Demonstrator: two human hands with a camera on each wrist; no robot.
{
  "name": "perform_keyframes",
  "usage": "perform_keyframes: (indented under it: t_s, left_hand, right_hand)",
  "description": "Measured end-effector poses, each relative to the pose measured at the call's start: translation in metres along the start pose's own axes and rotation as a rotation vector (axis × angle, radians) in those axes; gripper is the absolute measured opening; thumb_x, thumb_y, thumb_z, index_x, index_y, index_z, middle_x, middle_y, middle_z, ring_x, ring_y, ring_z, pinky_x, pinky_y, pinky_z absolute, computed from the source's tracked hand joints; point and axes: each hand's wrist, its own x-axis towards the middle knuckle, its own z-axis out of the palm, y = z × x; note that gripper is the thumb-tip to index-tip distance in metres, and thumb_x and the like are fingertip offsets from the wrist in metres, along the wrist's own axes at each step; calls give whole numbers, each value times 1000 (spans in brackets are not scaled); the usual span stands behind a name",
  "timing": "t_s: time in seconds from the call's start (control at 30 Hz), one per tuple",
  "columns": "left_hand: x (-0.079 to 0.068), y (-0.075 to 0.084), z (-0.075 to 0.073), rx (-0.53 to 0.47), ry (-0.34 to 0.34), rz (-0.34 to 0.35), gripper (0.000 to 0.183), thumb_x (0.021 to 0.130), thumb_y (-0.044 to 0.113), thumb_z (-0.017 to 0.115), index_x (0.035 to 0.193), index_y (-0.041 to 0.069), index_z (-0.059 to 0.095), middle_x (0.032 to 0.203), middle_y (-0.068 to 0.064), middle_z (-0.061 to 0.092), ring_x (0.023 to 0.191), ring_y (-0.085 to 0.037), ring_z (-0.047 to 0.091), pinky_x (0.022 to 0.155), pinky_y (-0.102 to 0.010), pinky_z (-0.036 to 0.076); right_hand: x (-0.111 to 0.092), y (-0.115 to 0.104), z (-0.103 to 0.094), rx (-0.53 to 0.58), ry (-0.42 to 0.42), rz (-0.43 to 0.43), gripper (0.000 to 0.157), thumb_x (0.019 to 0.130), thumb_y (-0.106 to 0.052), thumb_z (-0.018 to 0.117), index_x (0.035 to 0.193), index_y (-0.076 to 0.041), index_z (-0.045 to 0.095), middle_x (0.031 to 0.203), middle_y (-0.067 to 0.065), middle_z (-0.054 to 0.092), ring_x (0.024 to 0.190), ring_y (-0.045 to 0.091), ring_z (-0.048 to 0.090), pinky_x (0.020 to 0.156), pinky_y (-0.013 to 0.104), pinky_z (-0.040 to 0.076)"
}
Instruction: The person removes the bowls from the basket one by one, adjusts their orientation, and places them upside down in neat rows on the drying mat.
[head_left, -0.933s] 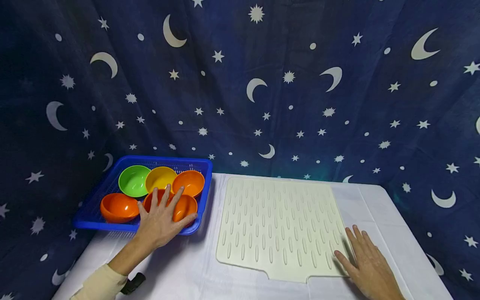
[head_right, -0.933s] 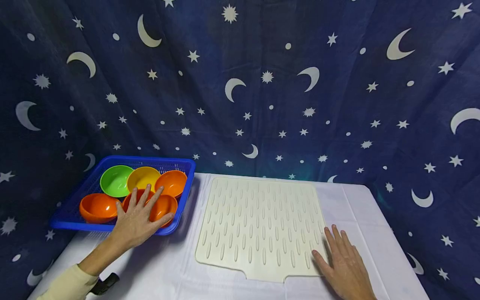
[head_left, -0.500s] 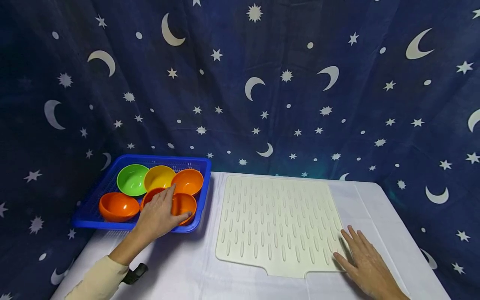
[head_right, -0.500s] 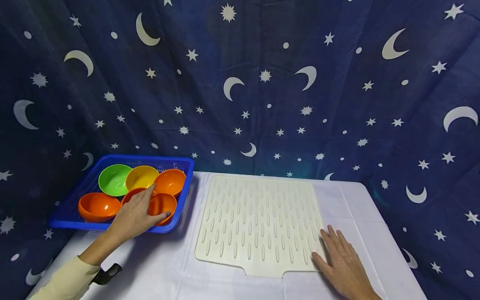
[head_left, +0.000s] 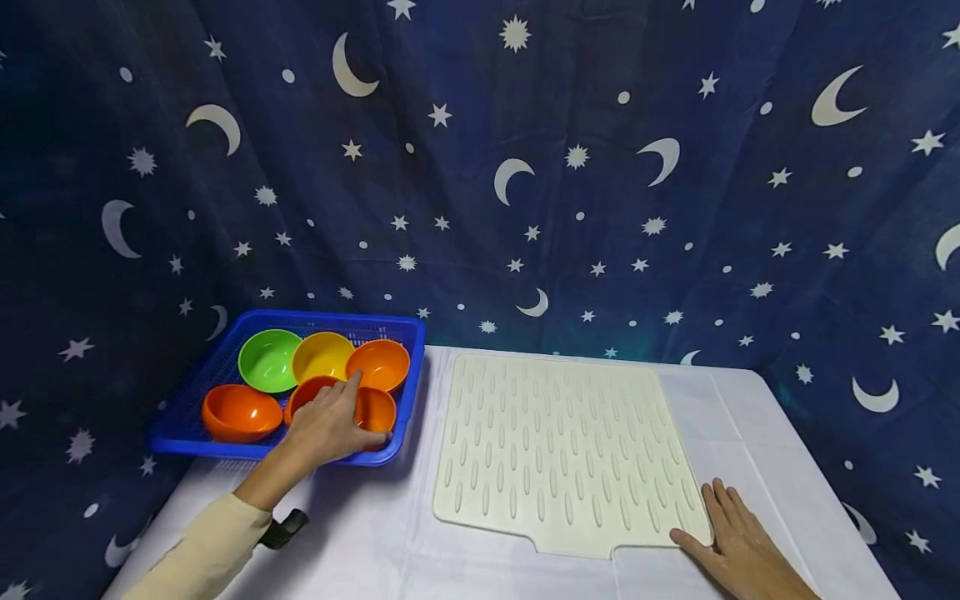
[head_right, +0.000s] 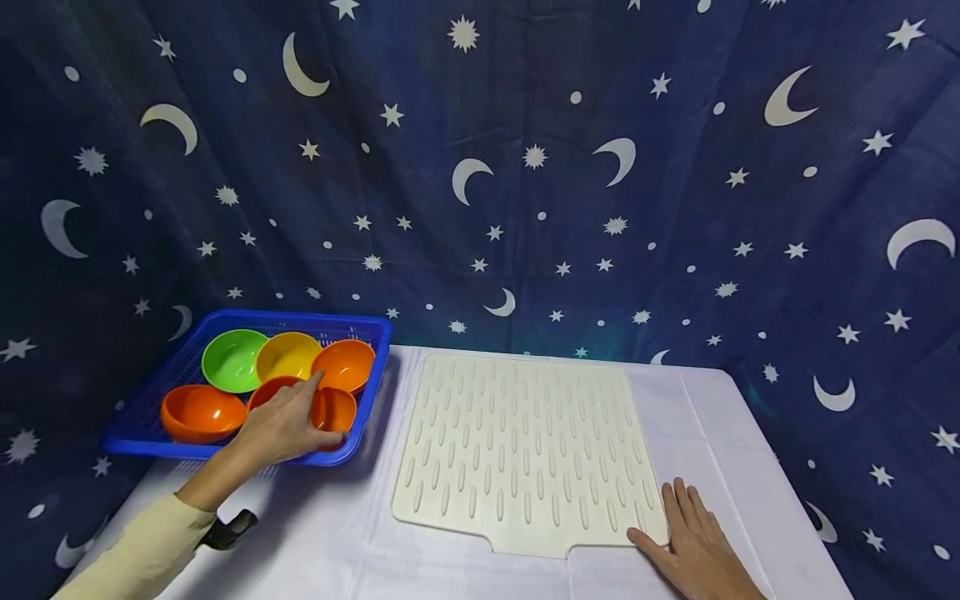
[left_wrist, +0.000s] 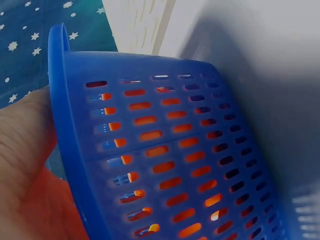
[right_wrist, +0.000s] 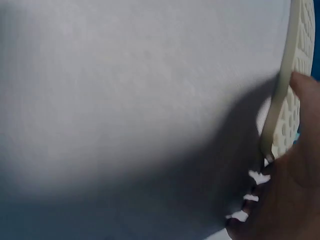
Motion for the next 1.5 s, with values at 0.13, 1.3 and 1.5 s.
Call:
perform_keyframes:
  t_s: [0.13, 1.3, 1.5]
  left_hand:
    - [2, 4, -2, 23, -37, -7, 119, 69, 60, 85, 153, -6, 33, 133, -36, 52, 112, -49, 55, 81, -63, 53]
    - [11, -10, -9, -43, -291, -128, 127, 65, 72, 81, 154, -4, 31, 143, -44, 35, 111, -59, 54, 95, -77, 35]
    - [7, -13, -4, -81, -176, -133, 127, 57, 72, 86, 140, -10, 36, 122, -31, 51, 95, -47, 60, 84, -68, 48]
  right_hand:
    - [-1, 7, -3, 68, -8, -33, 113, 93, -62, 60, 152, 19, 7, 153, 46, 3, 142, 60, -8, 105, 77, -2]
    - [5, 4, 3, 106, -91, 5, 113, 92, -60, 61, 157, 10, 1, 158, 39, -12, 143, 55, -20, 103, 75, -16]
    - [5, 4, 3, 107, -105, 23, 114, 92, -61, 61, 157, 10, 0, 157, 39, -13, 143, 55, -21, 103, 74, -18]
